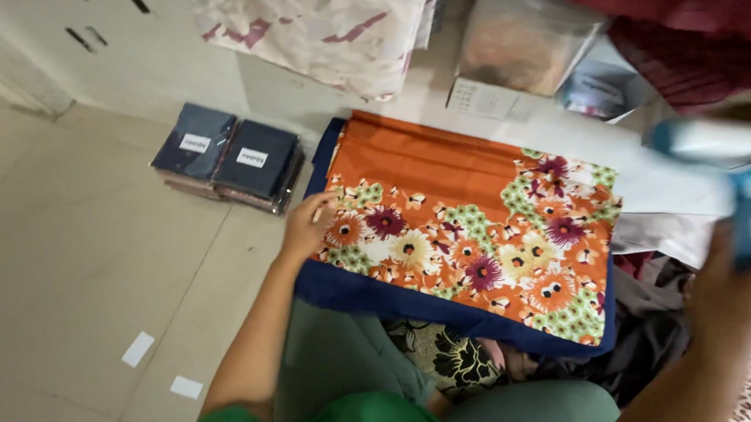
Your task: Cleaning a floral patterned fabric using a lint roller.
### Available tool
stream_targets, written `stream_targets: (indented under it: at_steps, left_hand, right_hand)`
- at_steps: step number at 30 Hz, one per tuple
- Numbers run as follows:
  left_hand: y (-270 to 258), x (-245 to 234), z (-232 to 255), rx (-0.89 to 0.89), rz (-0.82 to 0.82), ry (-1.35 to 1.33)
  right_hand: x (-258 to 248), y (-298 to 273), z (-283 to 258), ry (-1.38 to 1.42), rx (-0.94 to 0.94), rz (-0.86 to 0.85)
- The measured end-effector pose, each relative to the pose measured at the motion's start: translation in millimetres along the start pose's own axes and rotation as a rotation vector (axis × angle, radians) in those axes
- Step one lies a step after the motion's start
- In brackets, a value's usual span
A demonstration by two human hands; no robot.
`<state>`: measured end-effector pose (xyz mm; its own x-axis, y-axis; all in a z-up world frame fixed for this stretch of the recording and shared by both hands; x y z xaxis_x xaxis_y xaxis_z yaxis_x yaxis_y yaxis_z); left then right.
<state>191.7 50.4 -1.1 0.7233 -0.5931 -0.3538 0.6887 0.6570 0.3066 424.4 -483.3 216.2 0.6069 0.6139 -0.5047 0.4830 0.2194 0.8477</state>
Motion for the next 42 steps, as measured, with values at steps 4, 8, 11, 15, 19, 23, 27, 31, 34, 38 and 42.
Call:
stream_targets:
  at_steps: [4, 8, 11, 15, 19, 23, 27, 31, 34, 38, 42]
  left_hand:
    - [-8.3, 36.9, -19.2, 0.187, -0.124, 0.271]
    - [-15.6, 43.6, -36.6, 0.264, 0.002, 0.567]
    - [-16.0, 47.5, -36.8, 0.234, -0.054, 0.638]
    - [-13.6, 47.2, -36.8, 0.181, -0.12, 0.67]
    - [-18.5, 45.6, -44.2, 0.246, -0.069, 0.701]
    - [-19.0, 47.9, -40.9, 0.352, -0.038, 0.694]
    - [-20.1, 49.9, -33.7, 0.438, -0.04, 0.717]
    - [-21.1, 56.3, -35.7, 0.438, -0.001, 0.735]
    - [-19.2, 49.7, -35.3, 0.366, 0.0, 0.719]
    - [-17.4, 54.4, -43.9, 0.303, -0.144, 0.745]
    - [-18.4, 50.5, -33.0, 0.303, -0.133, 0.705]
  right_hand:
    - [84.9, -96.8, -19.3, -0.102, 0.515, -0.798]
    - [134.2, -136.3, -187.2, 0.328, -0.162, -0.835]
    - [160.9, -149.0, -249.0, 0.384, -0.422, -0.707]
    - [214.2, -155.1, -294.3, 0.536, -0.449, -0.833]
    - [198.9, -114.7, -261.7, 0.58, -0.313, -1.038]
    - [151.7, -95.1, -151.2, 0.157, -0.196, -1.299]
    - [88.3, -103.2, 0.3, -0.122, 0.051, -1.316]
    - [31.5, -110.8, 60.2, -0.296, 0.289, -1.342]
    - [40.0, -114.3, 54.1, -0.209, 0.413, -1.285]
    - [105.1, -114.5, -9.5, -0.135, 0.234, -1.314]
    - [193.2, -108.6, -108.3, 0.121, 0.076, -1.321]
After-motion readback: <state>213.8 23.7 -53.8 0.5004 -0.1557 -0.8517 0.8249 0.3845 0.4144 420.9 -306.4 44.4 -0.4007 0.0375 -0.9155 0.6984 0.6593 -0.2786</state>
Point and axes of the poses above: each hand's wrist, its own y-axis towards the middle knuckle, its own x-axis out of the palm, z = x × y, the point moved 10 cm from there along y, towards the middle knuckle, and after that the axes turned 9 degrees about z, right-handed, at the moved point
